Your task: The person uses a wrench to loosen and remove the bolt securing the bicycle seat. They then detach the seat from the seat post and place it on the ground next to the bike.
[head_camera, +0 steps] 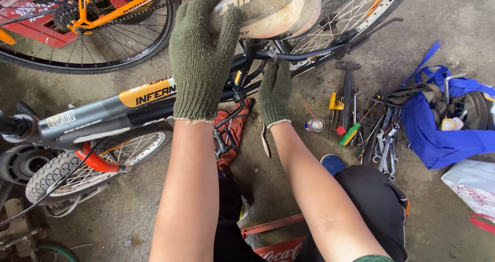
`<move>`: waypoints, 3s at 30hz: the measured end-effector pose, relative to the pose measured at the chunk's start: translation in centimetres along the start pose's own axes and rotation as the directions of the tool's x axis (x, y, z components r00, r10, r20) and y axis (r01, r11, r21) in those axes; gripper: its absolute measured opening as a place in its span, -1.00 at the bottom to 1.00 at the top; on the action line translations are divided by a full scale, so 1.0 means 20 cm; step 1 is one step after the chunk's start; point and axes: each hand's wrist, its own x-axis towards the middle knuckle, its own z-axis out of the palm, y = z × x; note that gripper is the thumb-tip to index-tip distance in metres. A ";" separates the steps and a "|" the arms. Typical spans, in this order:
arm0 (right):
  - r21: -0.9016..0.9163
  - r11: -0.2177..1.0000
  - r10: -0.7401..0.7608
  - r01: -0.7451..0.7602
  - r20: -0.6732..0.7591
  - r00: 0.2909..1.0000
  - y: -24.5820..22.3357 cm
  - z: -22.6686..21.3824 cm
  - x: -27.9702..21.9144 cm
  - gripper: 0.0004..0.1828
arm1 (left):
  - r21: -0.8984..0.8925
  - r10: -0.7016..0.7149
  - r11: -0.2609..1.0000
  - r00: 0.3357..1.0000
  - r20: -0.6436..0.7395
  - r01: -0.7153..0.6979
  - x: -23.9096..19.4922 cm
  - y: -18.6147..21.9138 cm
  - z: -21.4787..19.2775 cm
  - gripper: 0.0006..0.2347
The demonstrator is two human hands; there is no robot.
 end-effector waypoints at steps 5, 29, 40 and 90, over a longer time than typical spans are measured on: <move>0.035 0.999 -0.030 0.030 0.017 0.999 -0.02 0.02 -0.01 -0.74 | -0.021 -0.023 1.000 1.000 -0.001 0.023 0.00 0.01 0.00 -0.76; -0.078 0.979 0.198 -0.190 0.104 0.975 -0.11 0.15 -0.04 -0.83 | -0.035 -0.044 0.998 0.999 -0.033 0.043 -0.01 0.01 0.02 -0.69; 0.503 0.738 0.443 -0.449 0.141 0.886 0.06 0.18 -0.09 -0.68 | 0.018 -0.084 0.996 0.996 -0.043 0.084 -0.02 0.03 0.02 -0.57; 0.725 0.009 0.543 -0.688 0.574 0.612 -0.30 0.17 -0.06 -0.36 | -0.041 -0.054 0.998 0.997 0.060 0.056 0.01 -0.03 -0.02 -0.56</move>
